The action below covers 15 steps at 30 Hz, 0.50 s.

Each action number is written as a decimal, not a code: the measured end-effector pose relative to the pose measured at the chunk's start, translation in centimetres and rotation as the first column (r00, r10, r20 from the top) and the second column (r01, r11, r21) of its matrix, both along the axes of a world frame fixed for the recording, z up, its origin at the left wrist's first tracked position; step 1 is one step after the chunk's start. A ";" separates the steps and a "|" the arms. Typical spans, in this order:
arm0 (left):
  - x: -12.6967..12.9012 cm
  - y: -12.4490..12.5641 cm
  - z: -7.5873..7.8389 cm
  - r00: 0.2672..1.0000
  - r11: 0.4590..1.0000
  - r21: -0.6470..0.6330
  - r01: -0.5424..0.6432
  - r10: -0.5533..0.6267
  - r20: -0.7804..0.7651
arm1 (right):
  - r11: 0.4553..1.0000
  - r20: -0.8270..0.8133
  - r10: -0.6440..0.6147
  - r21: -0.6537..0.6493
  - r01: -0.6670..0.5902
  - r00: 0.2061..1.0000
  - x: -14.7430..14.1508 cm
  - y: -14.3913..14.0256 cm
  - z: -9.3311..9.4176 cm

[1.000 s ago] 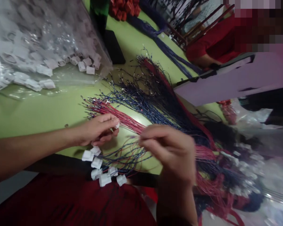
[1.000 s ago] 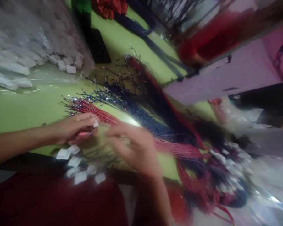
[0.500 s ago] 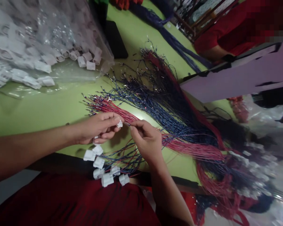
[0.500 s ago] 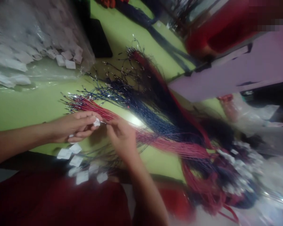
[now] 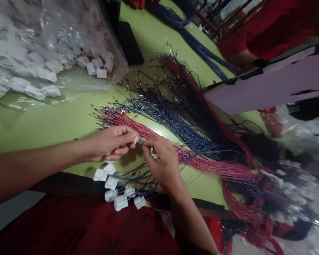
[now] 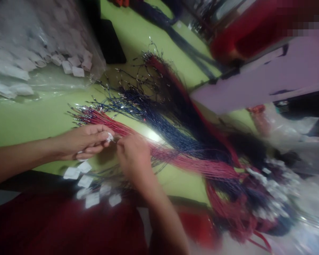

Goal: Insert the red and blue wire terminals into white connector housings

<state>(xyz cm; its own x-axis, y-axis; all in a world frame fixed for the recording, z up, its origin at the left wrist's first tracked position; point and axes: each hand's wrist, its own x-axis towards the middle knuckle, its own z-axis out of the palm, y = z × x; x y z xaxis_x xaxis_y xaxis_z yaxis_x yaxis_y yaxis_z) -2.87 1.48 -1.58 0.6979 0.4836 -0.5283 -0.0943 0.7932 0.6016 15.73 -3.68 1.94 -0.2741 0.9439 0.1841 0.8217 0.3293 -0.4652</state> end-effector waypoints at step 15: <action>0.4 -0.7 0.2 0.995 0.992 0.118 0.034 -0.023 -0.096 | 0.999 0.044 0.049 -0.010 -0.049 0.998 -0.4 -0.5 0.5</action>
